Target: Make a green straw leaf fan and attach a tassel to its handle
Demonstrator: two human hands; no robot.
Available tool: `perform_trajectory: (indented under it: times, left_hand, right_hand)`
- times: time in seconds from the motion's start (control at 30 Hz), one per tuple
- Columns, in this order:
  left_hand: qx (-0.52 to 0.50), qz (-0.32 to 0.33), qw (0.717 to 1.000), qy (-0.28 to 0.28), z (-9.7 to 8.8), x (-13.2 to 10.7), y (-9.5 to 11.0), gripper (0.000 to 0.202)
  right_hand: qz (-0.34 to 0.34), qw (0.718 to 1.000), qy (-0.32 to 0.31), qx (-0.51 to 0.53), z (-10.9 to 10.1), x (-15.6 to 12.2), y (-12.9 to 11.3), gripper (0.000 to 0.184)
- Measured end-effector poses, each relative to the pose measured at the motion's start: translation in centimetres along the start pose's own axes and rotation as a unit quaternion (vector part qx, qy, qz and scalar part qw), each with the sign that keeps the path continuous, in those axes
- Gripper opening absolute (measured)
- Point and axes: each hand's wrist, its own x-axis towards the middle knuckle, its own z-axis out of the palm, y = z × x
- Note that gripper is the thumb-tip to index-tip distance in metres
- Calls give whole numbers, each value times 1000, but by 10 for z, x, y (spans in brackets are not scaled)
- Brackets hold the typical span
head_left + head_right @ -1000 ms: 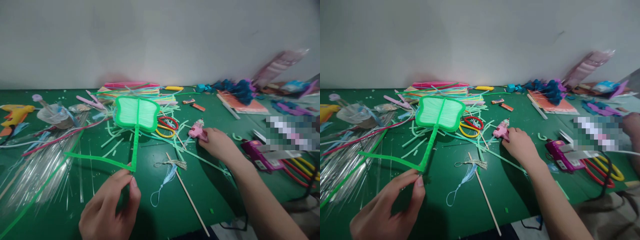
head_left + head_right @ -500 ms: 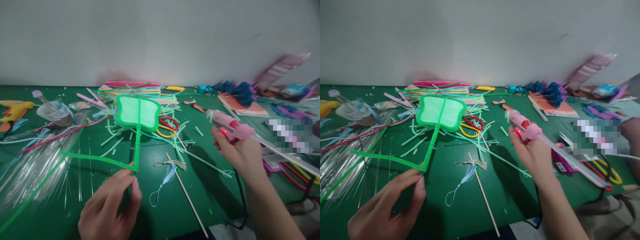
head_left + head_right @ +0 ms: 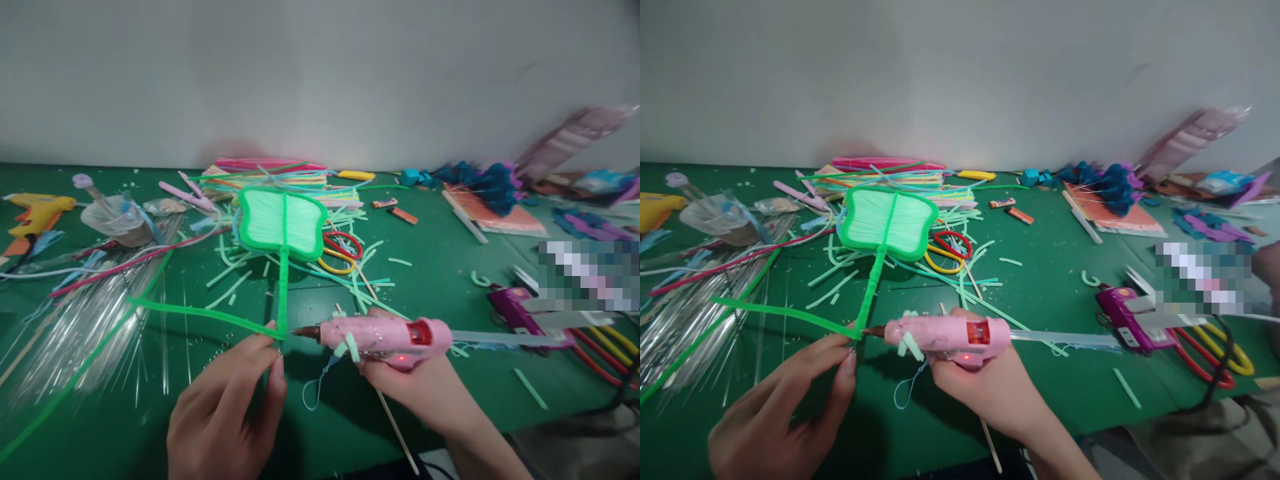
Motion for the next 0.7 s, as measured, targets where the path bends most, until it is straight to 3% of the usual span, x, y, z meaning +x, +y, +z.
perform_trajectory:
  times: [0.17,0.27,0.5,0.7]
  left_hand:
    - [-21,4,1000,-8,-1,2,1,9]
    - [-54,20,998,-24,0,7,2,11]
    - [-97,48,993,-40,9,26,18,9]
    - [-100,52,992,-59,18,36,35,11]
  right_hand:
    - [14,1000,3,-12,0,-5,-1,13]
    - [3,998,51,-24,-3,-14,2,23]
    - [-120,975,159,-94,-23,-54,15,23]
    - [-133,970,180,-91,-31,-77,23,13]
